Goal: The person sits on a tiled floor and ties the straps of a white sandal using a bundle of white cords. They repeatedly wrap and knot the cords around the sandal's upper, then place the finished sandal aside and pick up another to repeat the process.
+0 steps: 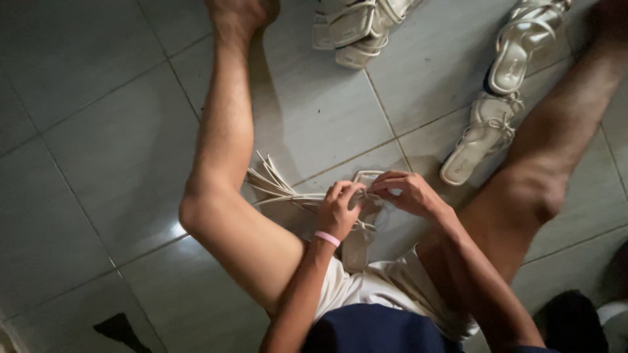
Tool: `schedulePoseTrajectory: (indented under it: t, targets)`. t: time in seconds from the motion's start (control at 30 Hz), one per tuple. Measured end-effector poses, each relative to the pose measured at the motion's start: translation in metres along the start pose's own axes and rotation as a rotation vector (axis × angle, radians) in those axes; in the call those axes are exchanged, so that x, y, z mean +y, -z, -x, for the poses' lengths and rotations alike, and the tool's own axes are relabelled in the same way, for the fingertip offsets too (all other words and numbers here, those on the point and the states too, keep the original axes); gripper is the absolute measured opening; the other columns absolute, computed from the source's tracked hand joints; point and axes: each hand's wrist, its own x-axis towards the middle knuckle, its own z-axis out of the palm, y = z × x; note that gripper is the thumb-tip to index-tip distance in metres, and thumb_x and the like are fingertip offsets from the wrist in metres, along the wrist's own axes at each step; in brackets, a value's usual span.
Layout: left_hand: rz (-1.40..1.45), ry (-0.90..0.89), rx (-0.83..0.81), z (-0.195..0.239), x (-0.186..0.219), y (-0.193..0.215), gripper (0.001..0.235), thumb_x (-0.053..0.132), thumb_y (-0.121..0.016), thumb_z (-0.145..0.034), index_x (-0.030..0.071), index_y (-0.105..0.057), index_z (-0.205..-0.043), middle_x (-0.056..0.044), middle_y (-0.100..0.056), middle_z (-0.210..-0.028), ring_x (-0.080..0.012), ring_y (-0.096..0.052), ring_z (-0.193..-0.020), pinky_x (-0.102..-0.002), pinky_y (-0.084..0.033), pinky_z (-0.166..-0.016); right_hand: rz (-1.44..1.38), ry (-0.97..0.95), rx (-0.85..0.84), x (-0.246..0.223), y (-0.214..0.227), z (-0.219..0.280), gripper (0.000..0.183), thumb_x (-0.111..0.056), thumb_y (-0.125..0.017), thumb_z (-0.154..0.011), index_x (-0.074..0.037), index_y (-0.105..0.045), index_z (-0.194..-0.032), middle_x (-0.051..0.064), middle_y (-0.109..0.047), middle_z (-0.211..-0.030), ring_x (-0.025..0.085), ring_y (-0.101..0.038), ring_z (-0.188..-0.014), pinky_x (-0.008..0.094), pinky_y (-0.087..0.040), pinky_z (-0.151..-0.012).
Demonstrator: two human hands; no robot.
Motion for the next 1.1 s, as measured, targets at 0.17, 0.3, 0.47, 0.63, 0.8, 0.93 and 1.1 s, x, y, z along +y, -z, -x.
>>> schedulePoseTrajectory:
  t: [0.17, 0.3, 0.47, 0.63, 0.8, 0.93, 1.1]
  targets:
    - [-0.021, -0.035, 0.016, -0.005, -0.002, -0.005, 0.043, -0.001, -0.079, -0.073, 0.016, -0.072, -0.112, -0.005, -0.067, -0.113, -0.0303, -0.064, -0.106, -0.041, -0.054, -0.092, 0.062, -0.033, 0.007, 0.0, -0.008, -0.003, 0.024, 0.0, -0.074, -0.08, -0.009, -0.076, -0.102, 0.009, -0.078, -0.101, 0.028, -0.075, -0.092, 0.038, -0.06, -0.079]
    - [-0.081, -0.12, 0.037, -0.006, -0.005, -0.007, 0.039, 0.0, -0.077, -0.077, 0.014, -0.072, -0.113, -0.002, -0.069, -0.111, -0.0265, -0.065, -0.104, -0.041, -0.054, -0.093, 0.03, -0.127, -0.049, 0.003, -0.011, -0.004, 0.021, 0.001, -0.07, -0.083, -0.006, -0.075, -0.103, 0.011, -0.077, -0.099, 0.03, -0.074, -0.088, 0.038, -0.059, -0.076]
    - [-0.2, -0.213, 0.033, -0.006, -0.005, -0.005, 0.031, 0.002, -0.075, -0.081, 0.013, -0.071, -0.109, 0.0, -0.069, -0.109, -0.0235, -0.065, -0.101, -0.041, -0.049, -0.09, 0.025, -0.126, -0.088, 0.007, -0.005, -0.011, 0.02, 0.001, -0.068, -0.082, -0.004, -0.075, -0.1, 0.013, -0.075, -0.09, 0.031, -0.072, -0.078, 0.04, -0.057, -0.07]
    - [-0.215, -0.251, 0.04, -0.006, -0.005, -0.006, 0.031, 0.0, -0.069, -0.084, 0.014, -0.071, -0.111, 0.002, -0.07, -0.11, -0.0211, -0.065, -0.098, -0.04, -0.048, -0.09, -0.015, -0.262, -0.132, 0.01, -0.003, -0.014, 0.016, -0.003, -0.071, -0.084, -0.004, -0.076, -0.1, 0.013, -0.075, -0.085, 0.029, -0.072, -0.073, 0.039, -0.056, -0.067]
    - [-0.164, -0.16, 0.0, -0.006, -0.003, -0.008, 0.03, 0.0, -0.066, -0.086, 0.016, -0.071, -0.11, 0.002, -0.068, -0.111, -0.023, -0.064, -0.101, -0.04, -0.049, -0.088, -0.072, -0.192, -0.109, 0.013, -0.003, -0.015, 0.015, -0.005, -0.071, -0.085, -0.002, -0.075, -0.099, 0.014, -0.075, -0.088, 0.03, -0.072, -0.075, 0.038, -0.056, -0.068]
    - [-0.183, -0.134, -0.08, -0.012, -0.001, -0.008, 0.036, -0.004, -0.061, -0.083, 0.014, -0.068, -0.115, -0.001, -0.065, -0.12, -0.0271, -0.06, -0.109, -0.043, -0.048, -0.092, -0.01, -0.192, -0.122, 0.011, -0.004, -0.015, 0.013, -0.006, -0.071, -0.086, -0.001, -0.074, -0.097, 0.016, -0.073, -0.087, 0.034, -0.069, -0.076, 0.042, -0.054, -0.068]
    - [-0.235, -0.21, -0.197, -0.018, -0.004, -0.003, 0.04, -0.004, -0.057, -0.084, 0.011, -0.067, -0.12, -0.002, -0.063, -0.123, -0.0276, -0.058, -0.111, -0.044, -0.047, -0.097, 0.042, -0.148, -0.074, 0.012, -0.01, -0.014, 0.017, -0.007, -0.07, -0.084, 0.0, -0.072, -0.099, 0.017, -0.071, -0.089, 0.039, -0.069, -0.082, 0.045, -0.054, -0.072]
